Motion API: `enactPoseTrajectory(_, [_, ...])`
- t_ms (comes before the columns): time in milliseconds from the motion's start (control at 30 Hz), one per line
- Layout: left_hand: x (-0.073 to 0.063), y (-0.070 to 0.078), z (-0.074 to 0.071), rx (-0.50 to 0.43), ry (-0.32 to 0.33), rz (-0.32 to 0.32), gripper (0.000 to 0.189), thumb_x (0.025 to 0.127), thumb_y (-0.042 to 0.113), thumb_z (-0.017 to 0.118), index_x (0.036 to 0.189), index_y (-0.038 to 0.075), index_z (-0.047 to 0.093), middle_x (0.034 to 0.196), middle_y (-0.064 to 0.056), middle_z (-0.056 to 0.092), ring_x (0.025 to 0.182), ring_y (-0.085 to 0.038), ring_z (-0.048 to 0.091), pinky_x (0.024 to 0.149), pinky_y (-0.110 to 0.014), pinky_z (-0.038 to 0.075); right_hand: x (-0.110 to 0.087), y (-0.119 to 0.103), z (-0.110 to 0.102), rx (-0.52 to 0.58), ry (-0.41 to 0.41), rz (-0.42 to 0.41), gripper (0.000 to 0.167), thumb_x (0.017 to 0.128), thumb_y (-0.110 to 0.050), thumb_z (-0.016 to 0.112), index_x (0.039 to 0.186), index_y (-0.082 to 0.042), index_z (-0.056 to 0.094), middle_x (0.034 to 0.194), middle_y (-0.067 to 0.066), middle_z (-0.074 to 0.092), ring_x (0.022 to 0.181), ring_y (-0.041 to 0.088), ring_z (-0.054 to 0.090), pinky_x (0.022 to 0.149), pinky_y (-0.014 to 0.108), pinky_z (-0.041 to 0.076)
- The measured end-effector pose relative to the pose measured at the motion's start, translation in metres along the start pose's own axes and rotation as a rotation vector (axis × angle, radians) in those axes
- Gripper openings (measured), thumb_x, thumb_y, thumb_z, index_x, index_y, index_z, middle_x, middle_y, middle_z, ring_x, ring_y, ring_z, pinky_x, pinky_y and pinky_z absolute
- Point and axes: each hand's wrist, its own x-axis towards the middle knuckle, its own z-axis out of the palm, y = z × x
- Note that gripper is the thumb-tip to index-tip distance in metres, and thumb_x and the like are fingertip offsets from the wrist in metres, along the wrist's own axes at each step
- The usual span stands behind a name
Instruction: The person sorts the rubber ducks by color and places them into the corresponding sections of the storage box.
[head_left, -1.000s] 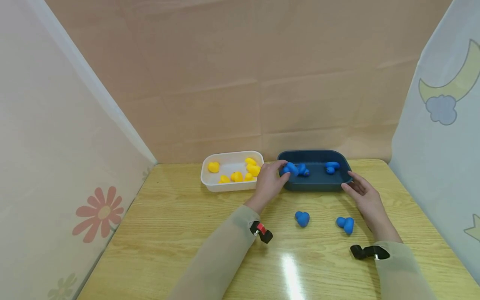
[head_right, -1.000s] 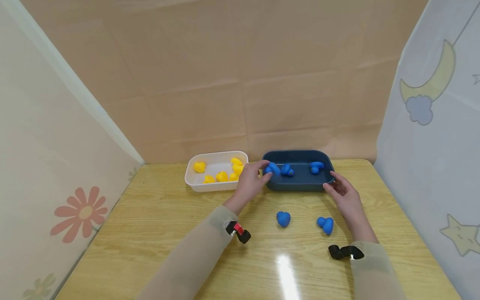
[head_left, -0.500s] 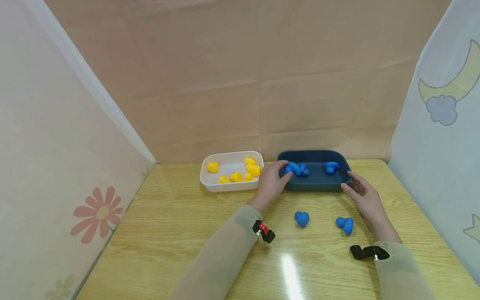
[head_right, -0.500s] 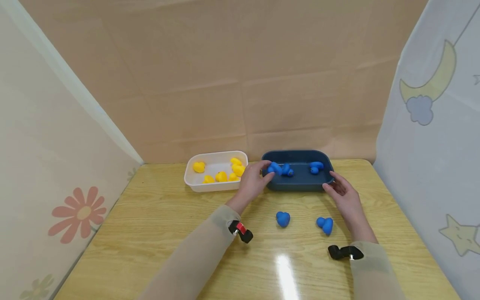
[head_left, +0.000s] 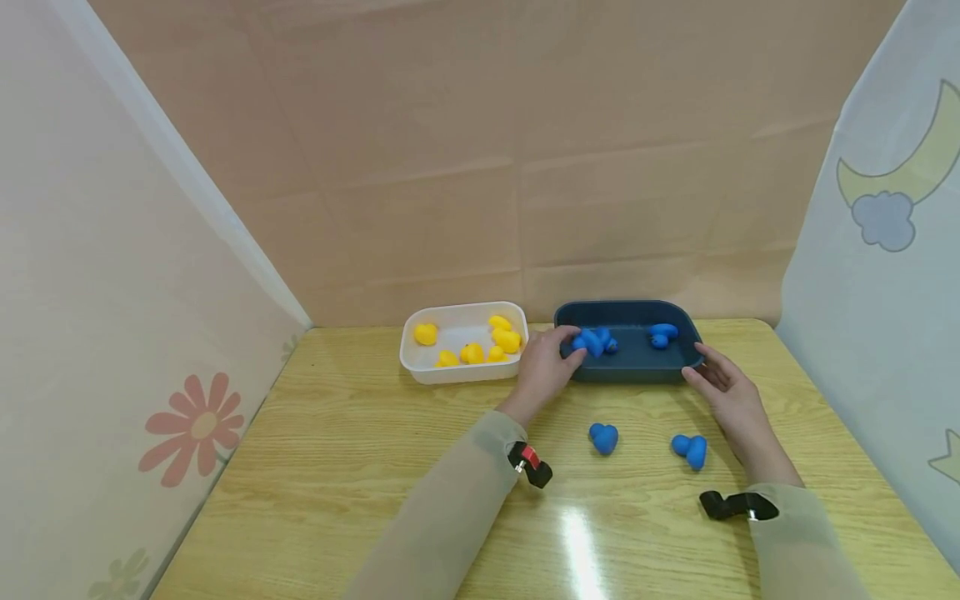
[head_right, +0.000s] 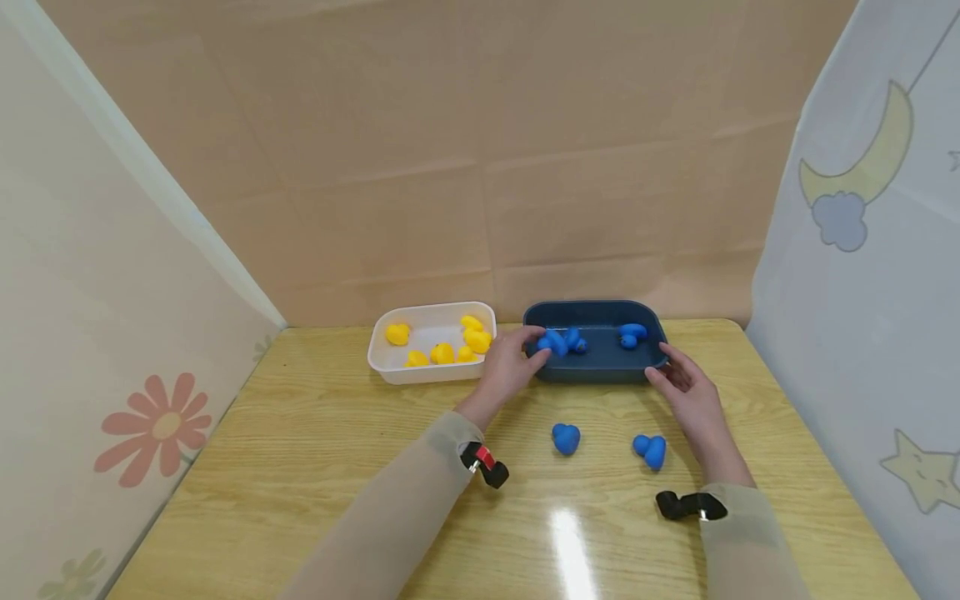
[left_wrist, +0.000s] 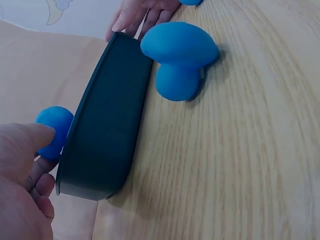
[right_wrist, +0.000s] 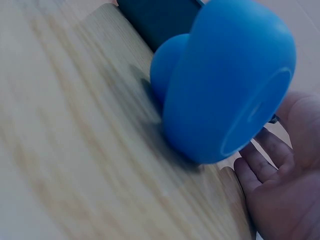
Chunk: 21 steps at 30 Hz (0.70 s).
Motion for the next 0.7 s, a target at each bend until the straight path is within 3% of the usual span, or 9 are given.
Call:
enactPoseTrajectory(200, [-0.001,0.000,0.000,0.001,0.002,0.007,0.041,0.106,0.033,0.079,0.145,0.021,0.073,0.135,0.006,0.076,0.118,-0.017,0.061,0.100,-0.028,0.052,-0.001,0.000,0.000,0.005,-0.003,0.002,0.079,0.112,-0.051,0.062,0.178,-0.028,0.025,0.181,0.022,0.020,0.162,0.050,0.027,0.110,0.009,0.042])
enactPoseTrajectory(467, [-0.011,0.000,-0.004,-0.063,0.069,0.041,0.038,0.105,0.029,0.080,0.141,0.017,0.074,0.134,0.003,0.075,0.121,-0.020,0.062,0.105,-0.032,0.051,-0.002,-0.002,-0.001,0.001,0.000,0.003,0.079,0.112,-0.052,0.062,0.178,-0.028,0.026,0.180,0.022,0.020,0.162,0.050,0.027,0.107,0.005,0.041])
enactPoseTrajectory(700, [-0.026,0.003,-0.009,-0.156,0.083,0.028,0.040,0.107,0.030,0.078,0.145,0.017,0.072,0.138,0.003,0.072,0.120,-0.020,0.061,0.101,-0.032,0.054,-0.002,-0.003,-0.001,0.005,-0.005,0.010,0.079,0.112,-0.052,0.062,0.178,-0.028,0.025,0.181,0.021,0.019,0.162,0.050,0.025,0.121,0.020,0.039])
